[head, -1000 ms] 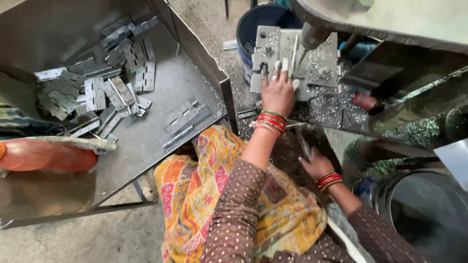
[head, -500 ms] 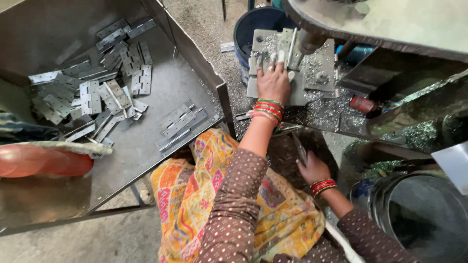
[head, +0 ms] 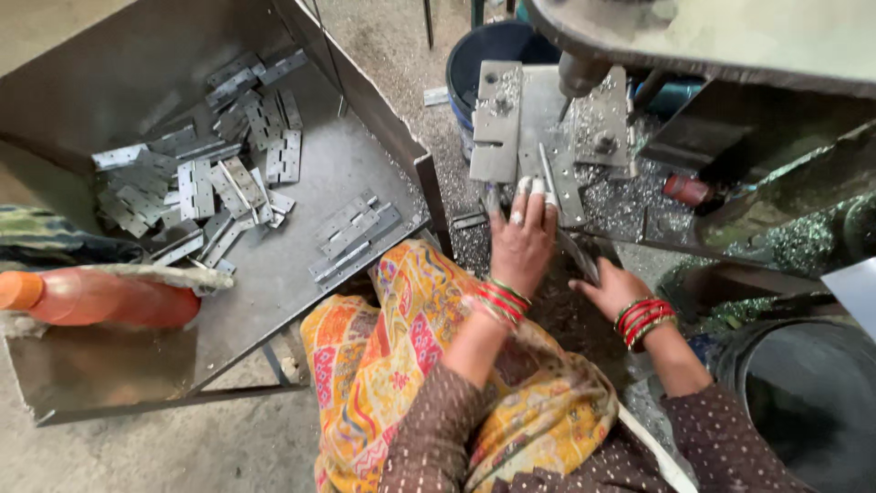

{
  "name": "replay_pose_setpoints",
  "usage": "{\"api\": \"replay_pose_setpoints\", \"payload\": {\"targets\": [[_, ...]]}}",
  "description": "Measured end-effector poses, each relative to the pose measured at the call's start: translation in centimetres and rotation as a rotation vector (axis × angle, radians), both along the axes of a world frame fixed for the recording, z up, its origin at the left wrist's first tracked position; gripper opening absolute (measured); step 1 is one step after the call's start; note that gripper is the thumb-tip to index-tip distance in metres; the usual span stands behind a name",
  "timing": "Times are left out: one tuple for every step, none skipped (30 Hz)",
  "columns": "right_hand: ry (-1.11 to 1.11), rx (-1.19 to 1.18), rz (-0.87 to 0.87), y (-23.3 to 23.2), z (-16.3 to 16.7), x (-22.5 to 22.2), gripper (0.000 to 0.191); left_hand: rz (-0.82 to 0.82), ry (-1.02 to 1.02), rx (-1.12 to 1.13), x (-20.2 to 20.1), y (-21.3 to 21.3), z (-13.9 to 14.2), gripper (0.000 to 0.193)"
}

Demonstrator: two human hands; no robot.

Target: The person repeatedly picks up small metal brackets from a metal bin, places them under a drill press, and operates the machine to drill holes. After drilling, the person removes the bracket and places it back into the bin. The process is repeated continuously throughout the clip.

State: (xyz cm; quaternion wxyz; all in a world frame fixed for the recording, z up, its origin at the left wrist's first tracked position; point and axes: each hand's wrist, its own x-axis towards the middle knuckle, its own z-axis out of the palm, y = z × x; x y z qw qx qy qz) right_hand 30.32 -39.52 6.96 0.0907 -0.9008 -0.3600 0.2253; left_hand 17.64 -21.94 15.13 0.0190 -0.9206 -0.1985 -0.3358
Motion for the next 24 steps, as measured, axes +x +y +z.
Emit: {"api": "replay_pose_setpoints", "payload": {"targets": [[0.001, -0.004, -0.013, -0.1, -0.2, -0.1, 0.066, -0.068, -0.038, -0.011, -0.6, 0.3, 0.1, 0.023], [-0.004, -0.004, -0.027, -0.3, -0.3, -0.1, 0.066, -0.135, -0.083, -0.018, -1.0, 0.7, 0.2, 0.021], [-0.018, 0.004, -0.042, -0.4, -0.4, 0.0, 0.066, -0.173, -0.114, -0.037, -1.0, 1.1, 0.5, 0.017], [-0.030, 0.030, -0.019, -0.5, -0.5, 0.1, 0.065, -0.211, -0.147, -0.053, -0.8, 1.7, 0.8, 0.013], [-0.036, 0.052, 0.003, -0.5, -0.6, 0.2, 0.065, -0.250, -0.174, -0.073, -0.6, 2.0, 1.1, 0.009], [-0.036, 0.070, 0.023, -0.5, -0.6, 0.3, 0.064, -0.263, -0.216, -0.122, -0.3, 1.9, 1.4, 0.011], [-0.010, 0.051, 0.015, -0.5, -0.6, 0.4, 0.064, -0.275, -0.257, -0.167, 0.2, 2.0, 1.7, 0.013], [0.014, 0.035, 0.010, -0.4, -0.6, 0.4, 0.064, -0.286, -0.301, -0.211, 0.8, 2.2, 1.9, 0.015], [0.041, 0.013, 0.005, -0.4, -0.6, 0.5, 0.064, -0.246, -0.283, -0.112, 1.4, 2.2, 2.0, 0.012], [0.049, 0.000, -0.002, -0.3, -0.6, 0.5, 0.064, -0.207, -0.265, -0.016, 2.0, 2.3, 2.0, 0.010], [0.055, -0.010, -0.010, -0.3, -0.6, 0.5, 0.064, -0.169, -0.248, 0.083, 2.7, 2.6, 1.9, 0.010], [0.060, -0.021, -0.016, -0.3, -0.6, 0.5, 0.064, -0.133, -0.196, 0.079, 3.4, 2.9, 1.7, 0.008], [0.046, -0.023, -0.012, -0.3, -0.7, 0.5, 0.064, -0.096, -0.142, 0.073, 4.1, 3.3, 1.4, 0.010], [0.030, -0.024, -0.008, -0.3, -0.7, 0.5, 0.065, -0.060, -0.089, 0.071, 4.6, 3.6, 1.0, 0.015], [0.013, -0.022, -0.003, -0.3, -0.7, 0.4, 0.065, -0.029, 0.003, 0.058, 4.9, 4.0, 0.6, 0.021], [0.003, -0.020, -0.011, -0.3, -0.7, 0.4, 0.066, 0.001, 0.094, 0.045, 5.0, 4.4, 0.2, 0.026], [-0.008, -0.020, -0.019, -0.3, -0.7, 0.4, 0.066, 0.032, 0.185, 0.030, 5.1, 4.8, -0.2, 0.032], [-0.016, -0.018, -0.028, -0.3, -0.7, 0.3, 0.067, 0.076, 0.201, -0.007, 4.9, 5.2, -0.4, 0.037], [-0.005, -0.011, -0.029, -0.3, -0.7, 0.3, 0.066, 0.120, 0.218, -0.043, 4.6, 5.5, -0.6, 0.041], [0.009, -0.008, -0.029, -0.3, -0.6, 0.4, 0.066, 0.163, 0.238, -0.083, 4.1, 5.6, -0.7, 0.046], [0.027, -0.010, -0.028, -0.3, -0.6, 0.4, 0.066, 0.224, 0.228, -0.105, 3.5, 5.5, -0.7, 0.047], [0.019, -0.014, -0.025, -0.2, -0.6, 0.4, 0.067, 0.286, 0.214, -0.123, 2.8, 5.4, -0.8, 0.051], [0.008, -0.014, -0.020, -0.2, -0.5, 0.4, 0.067, 0.348, 0.196, -0.137, 2.3, 5.2, -0.7, 0.056], [-0.003, -0.016, -0.015, -0.1, -0.5, 0.4, 0.068, 0.293, 0.262, -0.165, 1.8, 4.7, -0.7, 0.053]]}}
